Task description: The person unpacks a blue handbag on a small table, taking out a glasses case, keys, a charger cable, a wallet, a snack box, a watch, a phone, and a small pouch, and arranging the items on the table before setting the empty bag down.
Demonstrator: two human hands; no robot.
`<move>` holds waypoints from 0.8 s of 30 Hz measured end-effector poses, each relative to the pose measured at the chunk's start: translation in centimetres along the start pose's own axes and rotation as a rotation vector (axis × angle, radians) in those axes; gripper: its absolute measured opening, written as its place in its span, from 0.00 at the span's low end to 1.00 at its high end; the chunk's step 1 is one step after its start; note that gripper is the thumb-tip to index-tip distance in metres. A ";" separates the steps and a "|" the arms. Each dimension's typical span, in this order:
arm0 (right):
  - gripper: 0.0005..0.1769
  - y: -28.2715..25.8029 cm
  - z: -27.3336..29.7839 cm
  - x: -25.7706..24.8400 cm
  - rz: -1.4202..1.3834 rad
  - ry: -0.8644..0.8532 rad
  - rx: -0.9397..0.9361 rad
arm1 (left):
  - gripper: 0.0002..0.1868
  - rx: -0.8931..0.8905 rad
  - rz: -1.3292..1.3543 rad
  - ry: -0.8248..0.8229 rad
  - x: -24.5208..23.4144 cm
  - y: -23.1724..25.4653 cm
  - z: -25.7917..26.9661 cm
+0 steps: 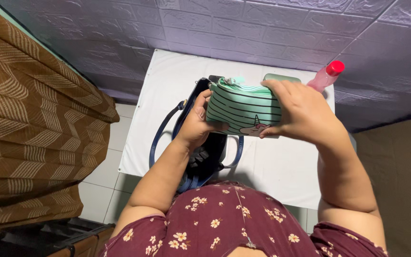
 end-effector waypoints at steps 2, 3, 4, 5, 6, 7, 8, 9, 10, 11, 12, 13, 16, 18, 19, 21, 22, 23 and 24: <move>0.58 -0.5 -1.4 -0.1 -0.023 -0.051 0.029 | 0.53 0.002 -0.024 0.018 0.2 0.4 -0.1; 0.55 -0.6 -1.9 -0.1 -0.050 -0.045 -0.021 | 0.54 -0.013 -0.024 0.043 0.2 0.6 -0.1; 0.52 -0.7 -2.3 -0.1 -0.078 -0.038 -0.070 | 0.55 -0.030 -0.025 0.068 0.1 0.8 -0.1; 0.50 -0.8 -2.6 0.0 -0.106 -0.032 -0.118 | 0.55 0.016 -0.059 0.023 0.1 1.1 -0.3; 0.48 -0.8 -2.9 -0.1 -0.081 0.010 -0.155 | 0.56 0.063 -0.093 -0.022 0.0 1.4 -0.6; 0.46 -0.7 -3.3 -0.2 -0.057 0.053 -0.191 | 0.57 0.110 -0.127 -0.067 -0.1 1.8 -0.9; 0.45 -0.5 -3.4 -0.1 -0.035 0.092 -0.225 | 0.58 0.122 -0.036 -0.065 -0.4 2.0 -1.3; 0.43 -0.4 -3.7 -0.1 0.027 0.130 -0.262 | 0.59 0.135 0.055 -0.062 -0.8 2.3 -1.9; 0.41 -0.1 -4.2 -0.1 0.088 0.166 -0.298 | 0.60 0.147 0.147 -0.058 -1.2 2.5 -2.6; 0.39 0.1 -4.7 0.0 0.148 0.202 -0.334 | 0.53 0.218 0.218 0.023 -1.7 2.7 -3.6; 0.38 0.4 -5.1 0.2 0.200 0.202 -0.338 | 0.47 0.291 0.288 0.104 -2.3 2.8 -4.9; 0.36 0.7 -5.6 0.4 0.253 0.202 -0.343 | 0.42 0.364 0.357 0.185 -2.9 2.8 -5.9; 0.33 2.1 -7.4 1.6 0.430 0.189 -0.372 | 0.36 0.575 0.354 0.361 -5.3 3.0 -7.4; 0.31 3.4 -8.8 3.0 0.575 0.188 -0.391 | 0.30 0.544 0.199 0.406 -6.2 1.7 -7.2; 0.29 4.1 -9.8 3.9 0.659 0.198 -0.400 | 0.27 0.529 0.122 0.428 -6.6 0.9 -7.1; 0.25 5.9 -12.0 5.9 0.771 0.191 -0.406 | 0.22 0.334 0.051 0.443 -6.6 -1.6 -7.0; 0.25 7.0 -13.1 7.0 0.801 0.173 -0.403 | 0.20 0.247 -0.056 0.406 -6.6 -2.6 -6.8; 0.24 8.1 -14.2 8.2 0.831 0.155 -0.399 | 0.19 0.161 -0.161 0.368 -6.5 -3.5 -6.6; 0.24 9.2 -15.2 9.4 0.800 0.176 -0.381 | 0.17 0.111 -0.243 0.284 -6.3 -4.3 -6.5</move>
Point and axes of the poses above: each hand's wrist, its own z-axis away from the middle knuckle, its own x-axis out of the palm, y = z × x, the point moved 2 cm from there along -z, towards the middle knuckle, and after that the axes turned 8 degrees about x, right-handed, at the moved point
